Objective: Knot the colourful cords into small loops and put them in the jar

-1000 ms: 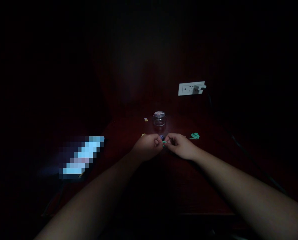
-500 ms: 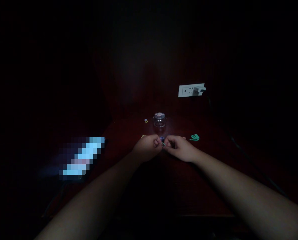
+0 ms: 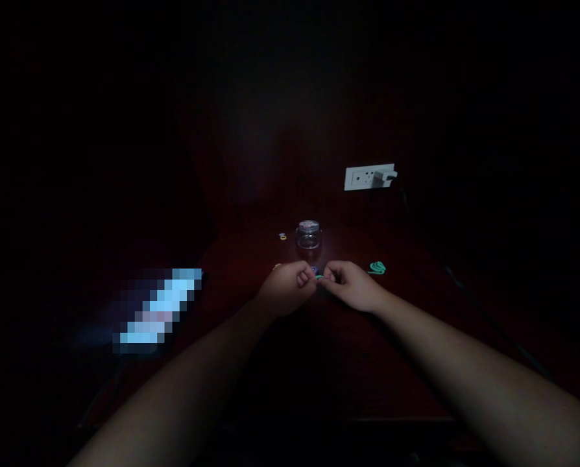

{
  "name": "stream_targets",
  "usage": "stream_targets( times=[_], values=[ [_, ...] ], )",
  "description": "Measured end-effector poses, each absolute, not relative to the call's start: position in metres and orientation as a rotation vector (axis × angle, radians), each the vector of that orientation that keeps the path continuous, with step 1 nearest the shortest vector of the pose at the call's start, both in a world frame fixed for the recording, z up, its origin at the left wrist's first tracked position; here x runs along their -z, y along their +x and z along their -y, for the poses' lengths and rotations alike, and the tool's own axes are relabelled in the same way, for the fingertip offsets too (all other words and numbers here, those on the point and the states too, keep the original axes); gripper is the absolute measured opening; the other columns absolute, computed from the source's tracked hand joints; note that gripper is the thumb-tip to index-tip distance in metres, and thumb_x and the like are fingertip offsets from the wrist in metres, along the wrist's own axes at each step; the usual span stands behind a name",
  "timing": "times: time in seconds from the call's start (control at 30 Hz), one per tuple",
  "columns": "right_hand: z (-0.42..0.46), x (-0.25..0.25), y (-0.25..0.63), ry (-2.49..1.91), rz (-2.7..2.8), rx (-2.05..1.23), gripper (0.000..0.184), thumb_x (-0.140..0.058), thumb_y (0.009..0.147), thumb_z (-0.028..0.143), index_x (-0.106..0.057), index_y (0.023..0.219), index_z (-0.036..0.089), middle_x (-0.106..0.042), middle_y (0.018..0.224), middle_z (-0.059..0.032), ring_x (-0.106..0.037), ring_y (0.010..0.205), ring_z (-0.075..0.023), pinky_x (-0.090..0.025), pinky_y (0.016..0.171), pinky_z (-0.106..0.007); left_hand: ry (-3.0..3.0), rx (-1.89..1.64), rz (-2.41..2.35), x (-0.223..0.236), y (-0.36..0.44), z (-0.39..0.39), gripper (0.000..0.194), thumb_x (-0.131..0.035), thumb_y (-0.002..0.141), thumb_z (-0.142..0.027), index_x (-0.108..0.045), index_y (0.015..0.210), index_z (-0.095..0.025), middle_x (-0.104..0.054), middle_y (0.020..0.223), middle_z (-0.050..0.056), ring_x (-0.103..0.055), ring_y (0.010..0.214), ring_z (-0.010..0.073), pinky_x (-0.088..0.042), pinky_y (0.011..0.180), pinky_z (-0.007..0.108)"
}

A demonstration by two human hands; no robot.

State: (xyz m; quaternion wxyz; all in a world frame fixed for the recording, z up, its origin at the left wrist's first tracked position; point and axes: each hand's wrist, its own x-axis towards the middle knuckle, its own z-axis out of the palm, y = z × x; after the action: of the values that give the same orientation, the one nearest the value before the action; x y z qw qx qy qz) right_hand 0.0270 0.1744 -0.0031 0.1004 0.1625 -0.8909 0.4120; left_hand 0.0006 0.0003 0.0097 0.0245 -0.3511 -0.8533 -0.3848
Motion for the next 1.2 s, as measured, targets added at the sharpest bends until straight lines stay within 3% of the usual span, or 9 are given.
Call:
stream_targets(
  times=[0.2, 0.37, 0.57, 1.2],
  values=[
    [-0.175, 0.001, 0.027, 0.482, 2.626, -1.219, 0.019, -0.05, 0.074, 0.03, -0.045, 0.062, 0.016, -0.044, 0.056, 0.0036, -0.038, 0.051, -0.0081, -0.029, 0.049, -0.021, -1.125, 1.247, 2.643, -0.012, 0.002, -0.002, 0.008, -0.049, 0.073, -0.021, -0.054, 0.071, -0.016, -0.054, 0.058, -0.003, -0.046, 0.051, 0.0068, -0.036, 0.048, 0.017],
    [-0.172, -0.001, 0.032, 0.59, 2.602, -1.328, 0.003, -0.049, 0.072, 0.02, -0.049, 0.072, 0.016, -0.044, 0.058, 0.0044, -0.039, 0.052, -0.0081, -0.03, 0.049, -0.02, -1.112, 1.243, 2.63, -0.01, 0.0, -0.002, 0.009, -0.048, 0.074, -0.022, -0.055, 0.073, -0.016, -0.056, 0.06, -0.002, -0.046, 0.052, 0.0073, -0.036, 0.048, 0.017],
    [-0.17, -0.002, 0.033, 0.586, 2.591, -1.376, 0.011, -0.049, 0.074, 0.021, -0.051, 0.083, 0.016, -0.044, 0.061, 0.0046, -0.04, 0.053, -0.0079, -0.032, 0.05, -0.02, -1.128, 1.281, 2.634, -0.011, 0.002, -0.002, 0.009, -0.048, 0.074, -0.022, -0.054, 0.072, -0.016, -0.055, 0.06, -0.003, -0.046, 0.052, 0.0069, -0.037, 0.048, 0.017],
    [-0.169, -0.006, 0.037, 0.674, 2.7, -1.178, 0.019, -0.048, 0.078, 0.03, -0.045, 0.065, 0.017, -0.042, 0.056, 0.0045, -0.037, 0.052, -0.0081, -0.029, 0.05, -0.021, -1.143, 1.245, 2.684, -0.011, 0.0, -0.002, 0.008, -0.048, 0.072, -0.02, -0.054, 0.07, -0.016, -0.057, 0.06, -0.003, -0.048, 0.052, 0.0074, -0.037, 0.049, 0.018]
  ],
)
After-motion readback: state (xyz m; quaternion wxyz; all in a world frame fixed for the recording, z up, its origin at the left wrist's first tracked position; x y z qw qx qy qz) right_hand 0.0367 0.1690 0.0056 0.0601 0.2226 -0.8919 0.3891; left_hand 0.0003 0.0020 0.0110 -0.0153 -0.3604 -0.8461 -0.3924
